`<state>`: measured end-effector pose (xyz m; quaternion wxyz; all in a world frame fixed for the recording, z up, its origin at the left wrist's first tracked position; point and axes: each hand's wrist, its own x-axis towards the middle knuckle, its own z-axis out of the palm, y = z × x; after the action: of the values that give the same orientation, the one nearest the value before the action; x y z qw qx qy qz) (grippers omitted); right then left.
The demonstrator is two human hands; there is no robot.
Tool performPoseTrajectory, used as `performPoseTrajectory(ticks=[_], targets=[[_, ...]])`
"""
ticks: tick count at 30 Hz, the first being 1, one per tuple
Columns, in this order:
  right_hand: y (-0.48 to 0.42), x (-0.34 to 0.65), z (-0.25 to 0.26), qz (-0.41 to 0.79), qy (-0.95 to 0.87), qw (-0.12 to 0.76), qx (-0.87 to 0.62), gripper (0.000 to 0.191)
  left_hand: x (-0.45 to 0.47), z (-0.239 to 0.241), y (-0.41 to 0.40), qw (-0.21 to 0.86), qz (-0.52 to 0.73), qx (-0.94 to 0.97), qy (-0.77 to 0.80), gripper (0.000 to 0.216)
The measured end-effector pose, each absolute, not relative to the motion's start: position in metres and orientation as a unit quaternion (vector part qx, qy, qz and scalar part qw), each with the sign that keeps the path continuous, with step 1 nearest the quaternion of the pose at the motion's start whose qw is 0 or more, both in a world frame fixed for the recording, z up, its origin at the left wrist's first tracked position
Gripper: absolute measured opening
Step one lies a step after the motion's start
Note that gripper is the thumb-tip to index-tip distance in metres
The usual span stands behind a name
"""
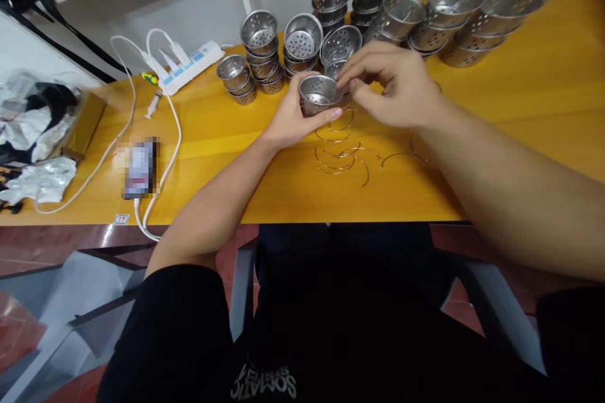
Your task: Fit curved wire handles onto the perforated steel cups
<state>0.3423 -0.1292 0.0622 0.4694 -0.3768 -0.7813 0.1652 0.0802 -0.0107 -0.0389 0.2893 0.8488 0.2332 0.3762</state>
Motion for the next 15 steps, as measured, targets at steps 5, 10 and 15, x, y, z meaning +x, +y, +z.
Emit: performPoseTrajectory(ticks=[5,10,15], targets=[[-0.126,0.344,0.059,0.181,-0.798,0.442,-0.368,0.015,0.077,-0.044,-0.007,0.274,0.393,0.850,0.218,0.138],[-0.129,0.331,0.058,0.241,-0.783,0.431,-0.379,0.023,0.080,-0.039,-0.012,0.274,0.380,0.858,0.210,0.134],[-0.137,0.322,0.060,0.266,-0.770,0.448,-0.368,0.022,0.080,-0.032,-0.019,0.267,0.359,0.875,0.188,0.130]])
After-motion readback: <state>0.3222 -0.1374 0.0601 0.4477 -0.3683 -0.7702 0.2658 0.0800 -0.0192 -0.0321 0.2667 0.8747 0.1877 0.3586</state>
